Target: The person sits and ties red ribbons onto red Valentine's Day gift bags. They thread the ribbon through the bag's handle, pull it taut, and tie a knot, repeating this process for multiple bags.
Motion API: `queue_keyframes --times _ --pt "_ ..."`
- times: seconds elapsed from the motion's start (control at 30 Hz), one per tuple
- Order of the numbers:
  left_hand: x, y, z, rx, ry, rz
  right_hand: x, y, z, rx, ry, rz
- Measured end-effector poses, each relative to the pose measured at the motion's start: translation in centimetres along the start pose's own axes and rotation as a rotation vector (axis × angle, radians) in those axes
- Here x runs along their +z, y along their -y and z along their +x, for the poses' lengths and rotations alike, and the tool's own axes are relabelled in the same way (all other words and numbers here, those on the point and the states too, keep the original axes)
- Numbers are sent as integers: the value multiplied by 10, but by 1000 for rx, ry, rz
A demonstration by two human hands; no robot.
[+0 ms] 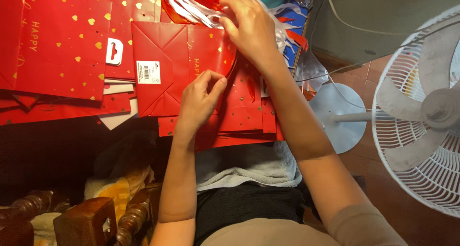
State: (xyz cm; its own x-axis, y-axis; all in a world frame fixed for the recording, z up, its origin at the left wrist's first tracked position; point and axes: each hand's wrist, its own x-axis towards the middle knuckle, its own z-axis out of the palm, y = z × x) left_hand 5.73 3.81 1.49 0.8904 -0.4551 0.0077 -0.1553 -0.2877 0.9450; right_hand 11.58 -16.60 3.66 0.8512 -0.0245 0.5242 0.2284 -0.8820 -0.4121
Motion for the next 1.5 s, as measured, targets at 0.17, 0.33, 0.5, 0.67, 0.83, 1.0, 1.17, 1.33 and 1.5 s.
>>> queue_keyframes --times 0.17,0.33,0.5,0.67,0.83,1.0,1.17,1.33,1.5 --pt "-4 2 -1 -161 68 15 -4 2 -1 77 -62 70" --pt "-11 8 1 -130 181 -273 -40 12 -36 172 -123 263" --pt "-9 10 2 -148 205 -335 -59 22 -71 323 -302 447" --pt "-2 6 0 -152 143 -243 -81 13 -107 471 -472 593" --pt "0 1 -1 -145 130 -171 -96 4 -128 570 -570 553" --pt "0 0 -1 -161 138 -206 -112 1 -134 442 -713 742" --pt "2 -1 -1 -126 108 -177 -125 9 -136 304 -663 945" --pt "0 -3 0 -153 109 -192 -144 4 -127 343 -910 1188" --pt "5 -8 1 -143 58 -39 -148 16 -127 275 -988 942"
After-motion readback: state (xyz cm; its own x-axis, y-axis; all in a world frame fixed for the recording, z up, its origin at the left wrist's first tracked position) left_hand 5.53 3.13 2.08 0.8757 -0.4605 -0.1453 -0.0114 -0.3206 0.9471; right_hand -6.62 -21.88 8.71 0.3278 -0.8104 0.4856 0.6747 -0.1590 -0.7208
